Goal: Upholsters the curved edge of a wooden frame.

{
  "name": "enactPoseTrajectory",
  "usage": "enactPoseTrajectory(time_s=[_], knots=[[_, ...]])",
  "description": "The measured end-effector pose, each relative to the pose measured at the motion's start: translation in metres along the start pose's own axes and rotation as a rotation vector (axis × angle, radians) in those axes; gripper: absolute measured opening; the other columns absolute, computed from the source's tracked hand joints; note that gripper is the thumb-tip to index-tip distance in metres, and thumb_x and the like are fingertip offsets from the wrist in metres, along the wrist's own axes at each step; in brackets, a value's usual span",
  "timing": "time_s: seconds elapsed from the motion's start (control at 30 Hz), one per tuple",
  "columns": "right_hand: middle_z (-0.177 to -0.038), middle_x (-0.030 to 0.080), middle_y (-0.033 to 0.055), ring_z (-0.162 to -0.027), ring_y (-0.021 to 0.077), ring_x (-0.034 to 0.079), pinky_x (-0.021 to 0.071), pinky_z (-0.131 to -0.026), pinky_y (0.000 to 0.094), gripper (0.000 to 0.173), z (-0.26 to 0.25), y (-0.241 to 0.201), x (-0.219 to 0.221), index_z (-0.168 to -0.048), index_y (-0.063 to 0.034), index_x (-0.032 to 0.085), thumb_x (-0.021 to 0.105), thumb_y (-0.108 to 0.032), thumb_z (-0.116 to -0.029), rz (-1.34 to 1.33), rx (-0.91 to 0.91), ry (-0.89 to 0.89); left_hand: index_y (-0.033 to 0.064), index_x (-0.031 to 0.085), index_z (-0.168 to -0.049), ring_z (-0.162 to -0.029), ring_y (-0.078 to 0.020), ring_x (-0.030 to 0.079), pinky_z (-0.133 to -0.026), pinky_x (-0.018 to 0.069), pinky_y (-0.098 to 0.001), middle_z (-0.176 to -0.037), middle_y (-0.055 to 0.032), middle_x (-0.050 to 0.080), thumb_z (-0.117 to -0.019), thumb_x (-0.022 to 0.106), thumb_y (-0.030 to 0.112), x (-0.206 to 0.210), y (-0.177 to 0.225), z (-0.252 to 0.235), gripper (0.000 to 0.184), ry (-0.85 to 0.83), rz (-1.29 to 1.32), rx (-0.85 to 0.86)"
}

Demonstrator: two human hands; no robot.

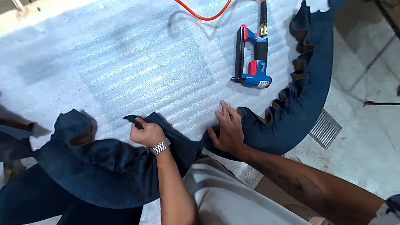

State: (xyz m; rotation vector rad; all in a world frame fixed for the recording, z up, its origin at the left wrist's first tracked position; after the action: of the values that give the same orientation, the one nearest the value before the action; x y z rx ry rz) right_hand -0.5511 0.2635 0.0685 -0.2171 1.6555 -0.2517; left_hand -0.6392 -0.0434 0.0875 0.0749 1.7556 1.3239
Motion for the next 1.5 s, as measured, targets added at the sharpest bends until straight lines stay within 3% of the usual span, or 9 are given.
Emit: enactPoseTrajectory(time_s=[0.23,0.37,0.53,0.73,0.87,0.93,1.03,1.23,1.5], knots=[[-0.161,0.044,0.0044,-0.148,0.0260,0.040,0.0355,-0.119,0.0513,0.050,0.003,0.007,-0.014,-0.131,-0.0140,0.066,0.050,-0.049,-0.0989,-0.169,0.051,0.031,0.0074,0.073,-0.102,-0.093,-0.0439,0.071,-0.075,0.0510,-0.0681,-0.092,-0.0207,0.074,-0.0916,0.055,0.018,0.024,0.014,0.014,0.023,-0.236,-0.472,0.072],[-0.109,0.074,0.0082,-0.089,0.0233,0.074,0.0633,-0.075,0.0490,0.030,-0.041,0.074,-0.092,-0.128,-0.0097,0.064,0.044,-0.019,-0.1069,-0.326,0.265,0.153,0.0071,0.072,-0.108,-0.098,-0.0461,0.070,-0.079,0.0507,-0.0696,-0.098,-0.0233,0.074,-0.0952,0.056,0.024,0.029,0.021,0.017,0.027,-0.359,-0.615,0.067],[-0.143,0.058,0.0188,-0.139,0.0466,0.046,0.0427,-0.107,0.0690,0.062,-0.162,0.161,-0.146,-0.136,-0.0158,0.066,0.069,0.011,-0.0800,0.168,-0.258,-0.103,0.0094,0.074,-0.111,-0.101,-0.0452,0.070,-0.084,0.0513,-0.0691,-0.103,-0.0221,0.074,-0.0951,0.058,0.026,0.031,0.025,0.020,0.028,-0.440,-0.639,0.055],[-0.139,0.060,0.0184,-0.140,0.0372,0.048,0.0308,-0.122,0.0564,0.074,-0.177,0.150,-0.065,-0.134,-0.0006,0.060,0.087,-0.004,-0.0651,0.512,-0.843,-0.474,0.0109,0.072,-0.114,-0.103,-0.0410,0.071,-0.086,0.0527,-0.0658,-0.108,-0.0176,0.075,-0.0950,0.056,0.029,0.038,0.021,0.019,0.031,-0.546,-0.721,0.034],[-0.112,0.070,0.0116,-0.119,0.0358,0.061,0.0325,-0.119,0.0594,0.085,-0.184,0.121,-0.070,-0.126,-0.0087,0.062,0.091,-0.038,-0.0510,0.664,-0.757,-0.624,0.0103,0.071,-0.110,-0.097,-0.0387,0.073,-0.078,0.0556,-0.0622,-0.103,-0.0160,0.075,-0.0948,0.056,0.033,0.044,0.024,0.020,0.031,-0.538,-0.773,0.007],[-0.101,0.070,0.0109,-0.104,0.0350,0.066,0.0533,-0.091,0.0561,0.067,-0.160,0.086,-0.100,-0.114,-0.0123,0.068,0.083,-0.052,-0.0625,0.616,-0.629,-0.614,0.0092,0.070,-0.111,-0.097,-0.0387,0.073,-0.077,0.0558,-0.0616,-0.102,-0.0164,0.075,-0.0949,0.056,0.033,0.047,0.023,0.019,0.032,-0.545,-0.767,0.004],[-0.090,0.068,0.0121,-0.086,0.0359,0.069,0.0556,-0.062,0.0565,0.048,-0.091,0.026,-0.135,-0.110,-0.0129,0.069,0.067,-0.053,-0.0838,0.460,-0.308,-0.621,0.0080,0.070,-0.109,-0.096,-0.0387,0.073,-0.076,0.0554,-0.0619,-0.102,-0.0169,0.075,-0.0949,0.056,0.034,0.045,0.019,0.019,0.033,-0.558,-0.728,-0.002],[-0.079,0.069,0.0032,-0.068,0.0182,0.069,0.0615,-0.065,0.0456,0.032,0.018,-0.064,-0.089,-0.107,-0.0167,0.071,0.062,-0.047,-0.0983,-0.361,0.215,-0.755,0.0071,0.070,-0.110,-0.097,-0.0384,0.073,-0.077,0.0561,-0.0617,-0.103,-0.0173,0.075,-0.0941,0.057,0.034,0.044,0.021,0.016,0.034,-0.590,-0.679,0.013],[-0.098,0.069,0.0109,-0.093,0.0269,0.068,0.0564,-0.081,0.0506,0.044,0.034,-0.106,-0.038,-0.113,-0.0116,0.068,0.056,-0.052,-0.1006,-0.244,0.346,-0.665,0.0077,0.071,-0.106,-0.098,-0.0373,0.072,-0.077,0.0568,-0.0589,-0.102,-0.0169,0.074,-0.0939,0.057,0.036,0.041,0.023,0.012,0.034,-0.642,-0.667,0.039]])
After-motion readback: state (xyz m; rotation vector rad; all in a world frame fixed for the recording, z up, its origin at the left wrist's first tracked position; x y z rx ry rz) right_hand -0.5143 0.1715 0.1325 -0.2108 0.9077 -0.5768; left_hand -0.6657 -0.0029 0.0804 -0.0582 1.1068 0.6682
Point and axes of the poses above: each hand's wrist, its own z-axis away from the middle knuckle, its own x-axis out of the palm, y = z × x, the point moved 9 cm from there along -z, towards the middle knuckle
